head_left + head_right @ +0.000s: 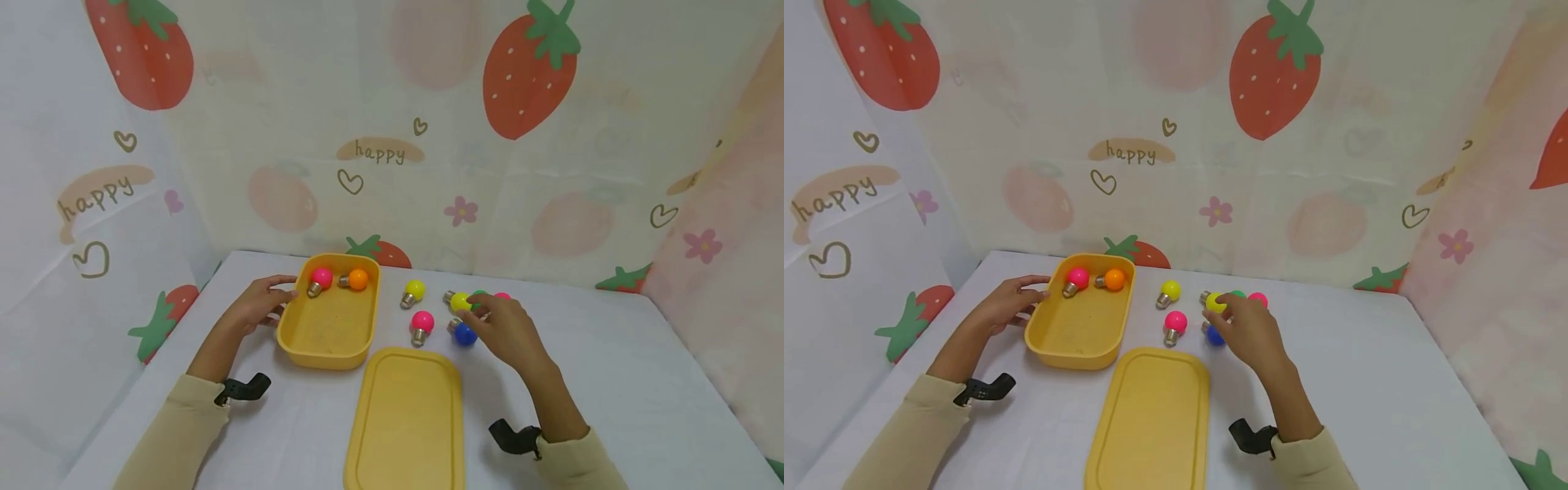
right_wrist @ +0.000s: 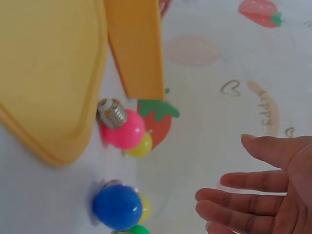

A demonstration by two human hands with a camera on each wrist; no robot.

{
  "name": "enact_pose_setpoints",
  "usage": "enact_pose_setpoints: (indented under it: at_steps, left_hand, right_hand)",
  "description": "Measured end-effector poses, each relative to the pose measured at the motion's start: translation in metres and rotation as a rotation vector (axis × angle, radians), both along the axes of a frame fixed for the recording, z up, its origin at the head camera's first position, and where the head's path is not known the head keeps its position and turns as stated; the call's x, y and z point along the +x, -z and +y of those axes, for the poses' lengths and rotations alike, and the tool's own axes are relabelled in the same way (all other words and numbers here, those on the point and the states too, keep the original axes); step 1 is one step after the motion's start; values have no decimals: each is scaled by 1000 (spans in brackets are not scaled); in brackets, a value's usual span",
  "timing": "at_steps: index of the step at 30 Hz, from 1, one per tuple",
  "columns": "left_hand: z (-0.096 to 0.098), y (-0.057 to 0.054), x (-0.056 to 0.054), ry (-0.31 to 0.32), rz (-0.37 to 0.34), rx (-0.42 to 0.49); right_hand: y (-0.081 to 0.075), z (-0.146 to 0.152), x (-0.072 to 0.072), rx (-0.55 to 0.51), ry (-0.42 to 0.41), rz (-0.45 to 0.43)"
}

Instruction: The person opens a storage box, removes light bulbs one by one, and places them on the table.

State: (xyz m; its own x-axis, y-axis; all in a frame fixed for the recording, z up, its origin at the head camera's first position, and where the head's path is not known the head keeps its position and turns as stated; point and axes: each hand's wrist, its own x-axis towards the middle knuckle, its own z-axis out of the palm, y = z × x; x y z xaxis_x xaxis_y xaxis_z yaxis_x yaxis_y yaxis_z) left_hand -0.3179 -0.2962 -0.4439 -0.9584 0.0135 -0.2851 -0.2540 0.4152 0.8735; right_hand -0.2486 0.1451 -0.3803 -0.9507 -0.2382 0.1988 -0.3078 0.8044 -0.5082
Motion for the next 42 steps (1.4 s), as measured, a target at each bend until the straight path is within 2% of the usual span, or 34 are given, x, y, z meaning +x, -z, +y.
enact_pose_setpoints:
  at_steps: [6, 10, 16, 22, 28, 34, 42]
  left_hand:
    - [-2, -2, 2, 30, 8, 16]
    - [-2, -1, 3, 30, 5, 23]
    - [-3, 1, 5, 13, -3, 26]
    - [-4, 4, 3, 9, -12, 28]
    - [-5, 3, 2, 2, 3, 28]
    - [-5, 2, 3, 4, -12, 31]
    - [-4, 0, 4, 16, 3, 42]
  right_hand:
    - [-14, -10, 16, -12, -41, 15]
    - [-21, -18, 23, -74, -114, 37]
    - [-32, -40, 22, -47, -204, 57]
    - [-48, -64, 13, -23, -234, 49]
    - [-60, -87, -4, -22, -289, 52]
    - [-65, -110, -22, 22, -350, 41]
    - [-72, -142, -44, 97, -375, 15]
